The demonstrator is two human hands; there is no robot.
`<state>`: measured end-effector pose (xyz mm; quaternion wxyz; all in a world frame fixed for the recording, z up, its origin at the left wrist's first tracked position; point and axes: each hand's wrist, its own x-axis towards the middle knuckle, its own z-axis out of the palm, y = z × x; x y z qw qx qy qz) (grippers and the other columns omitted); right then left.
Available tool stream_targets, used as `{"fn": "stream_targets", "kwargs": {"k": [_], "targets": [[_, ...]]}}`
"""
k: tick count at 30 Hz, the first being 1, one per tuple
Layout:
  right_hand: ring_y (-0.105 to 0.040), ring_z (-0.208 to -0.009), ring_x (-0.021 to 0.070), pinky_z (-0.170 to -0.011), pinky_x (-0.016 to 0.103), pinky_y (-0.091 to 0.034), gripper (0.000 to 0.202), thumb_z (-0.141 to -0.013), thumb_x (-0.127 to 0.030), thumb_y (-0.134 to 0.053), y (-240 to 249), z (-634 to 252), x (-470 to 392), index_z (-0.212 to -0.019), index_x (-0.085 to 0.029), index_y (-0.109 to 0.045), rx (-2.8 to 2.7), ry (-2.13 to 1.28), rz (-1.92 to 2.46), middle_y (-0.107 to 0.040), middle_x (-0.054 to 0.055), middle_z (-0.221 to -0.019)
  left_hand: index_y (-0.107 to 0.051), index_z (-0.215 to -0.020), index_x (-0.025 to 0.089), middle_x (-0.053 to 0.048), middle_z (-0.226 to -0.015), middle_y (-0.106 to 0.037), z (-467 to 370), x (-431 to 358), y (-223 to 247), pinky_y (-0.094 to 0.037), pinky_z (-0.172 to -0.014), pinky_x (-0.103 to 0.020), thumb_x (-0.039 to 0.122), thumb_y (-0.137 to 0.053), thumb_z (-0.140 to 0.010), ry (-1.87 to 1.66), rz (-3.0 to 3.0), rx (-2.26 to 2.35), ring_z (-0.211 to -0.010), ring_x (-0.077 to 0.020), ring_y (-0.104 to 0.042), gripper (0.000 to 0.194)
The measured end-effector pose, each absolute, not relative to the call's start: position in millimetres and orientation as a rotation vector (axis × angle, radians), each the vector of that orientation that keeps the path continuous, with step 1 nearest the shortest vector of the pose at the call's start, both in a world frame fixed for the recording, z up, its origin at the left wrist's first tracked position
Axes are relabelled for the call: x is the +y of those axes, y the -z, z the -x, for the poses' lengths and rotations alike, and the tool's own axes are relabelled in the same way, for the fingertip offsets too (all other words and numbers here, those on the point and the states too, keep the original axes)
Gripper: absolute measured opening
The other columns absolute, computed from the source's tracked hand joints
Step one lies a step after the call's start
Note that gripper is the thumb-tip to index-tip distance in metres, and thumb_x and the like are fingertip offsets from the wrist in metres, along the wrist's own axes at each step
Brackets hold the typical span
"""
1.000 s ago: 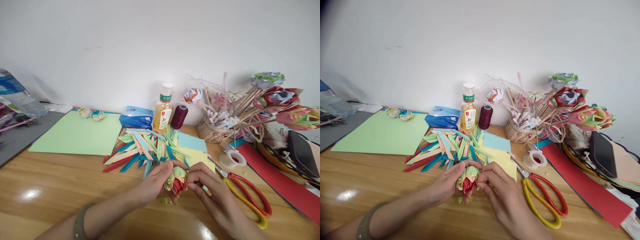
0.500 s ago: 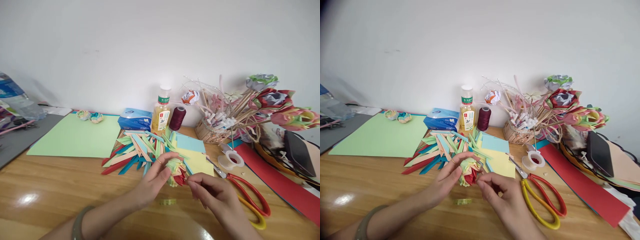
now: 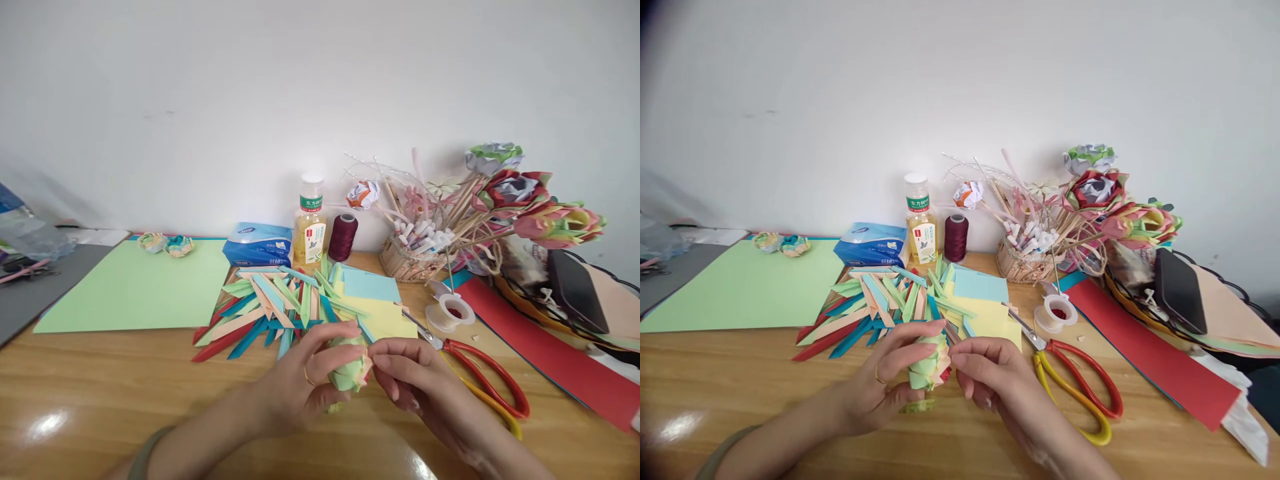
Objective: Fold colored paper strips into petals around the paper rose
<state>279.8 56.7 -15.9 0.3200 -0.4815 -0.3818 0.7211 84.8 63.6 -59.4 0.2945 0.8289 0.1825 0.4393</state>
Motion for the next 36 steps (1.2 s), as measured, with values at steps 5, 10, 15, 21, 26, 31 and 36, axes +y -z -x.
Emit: {"fn": "stream_targets", "kwargs": {"k": [5,10,15,21,26,31,36], "targets": [[-0.028,-0.04,0.0034,-0.04,0.02,-0.015,0.034,-0.06,-0.043,-0.078,18.6,-280.5,58.1,-0.073,-0.013,-0.07,-1.084,-1.889,1.294,-0.048,-0.005,-0.046,-0.018,-0.143,0.033,-0.013,-0.128,-0.044,-84.8,63.2,63.6,-0.04,-0.103,-0.047,0.021,-0.044,-0.091,-1.175,-2.343,0.461,-0.13,-0.028,-0.041,0.06],[-0.028,-0.04,0.003,-0.039,0.019,-0.015,0.027,-0.065,-0.04,-0.073,21.9,-281.0,57.8,-0.072,-0.014,-0.069,-1.186,-1.816,1.359,-0.05,-0.005,-0.047,-0.02,-0.143,0.032,-0.014,-0.127,-0.046,-85.2,63.3,66.8,-0.041,-0.103,-0.047,0.021,-0.045,-0.091,-1.184,-2.352,0.457,-0.13,-0.028,-0.043,0.059],[-0.032,-0.039,0.0039,-0.039,0.02,-0.018,0.019,-0.065,-0.031,-0.067,19.0,-280.5,57.9,-0.072,-0.013,-0.071,-1.133,-1.842,1.279,-0.055,-0.002,-0.047,-0.021,-0.142,0.032,-0.014,-0.126,-0.047,-85.4,64.2,63.2,-0.042,-0.102,-0.046,0.023,-0.045,-0.091,-1.189,-2.348,0.477,-0.128,-0.0275,-0.044,0.057],[-0.028,-0.036,0.003,-0.039,0.021,-0.016,0.021,-0.064,-0.031,-0.069,17.5,-281.9,58.2,-0.071,-0.011,-0.072,-1.01,-1.954,1.187,-0.057,-0.001,-0.045,-0.02,-0.142,0.031,-0.013,-0.127,-0.046,-85.5,63.8,62.6,-0.04,-0.104,-0.048,0.023,-0.042,-0.092,-1.187,-2.33,0.456,-0.13,-0.0283,-0.043,0.055],[-0.028,-0.034,0.0022,-0.037,0.019,-0.015,0.022,-0.066,-0.033,-0.072,19.7,-284.1,58.7,-0.071,-0.012,-0.072,-0.958,-2.024,1.152,-0.056,-0.002,-0.045,-0.022,-0.143,0.027,-0.015,-0.128,-0.046,-86.3,63.9,64.4,-0.037,-0.107,-0.047,0.018,-0.044,-0.091,-1.237,-2.305,0.407,-0.133,-0.0273,-0.038,0.057],[-0.029,-0.035,0.0023,-0.036,0.019,-0.014,0.023,-0.065,-0.035,-0.074,18.9,-282.9,59.7,-0.07,-0.012,-0.071,-0.987,-2.019,1.194,-0.055,-0.003,-0.045,-0.02,-0.142,0.027,-0.015,-0.126,-0.047,-87.0,63.5,63.4,-0.037,-0.105,-0.051,0.016,-0.043,-0.09,-1.237,-2.315,0.388,-0.129,-0.0279,-0.044,0.058],[-0.029,-0.037,0.0027,-0.037,0.019,-0.017,0.022,-0.063,-0.035,-0.074,19.7,-279.9,58.0,-0.065,-0.013,-0.068,-1.144,-1.914,1.278,-0.054,-0.004,-0.046,-0.015,-0.142,0.03,-0.015,-0.124,-0.049,-87.8,62.7,63.2,-0.04,-0.102,-0.052,0.018,-0.041,-0.091,-1.194,-2.37,0.412,-0.124,-0.0262,-0.049,0.059]]}}
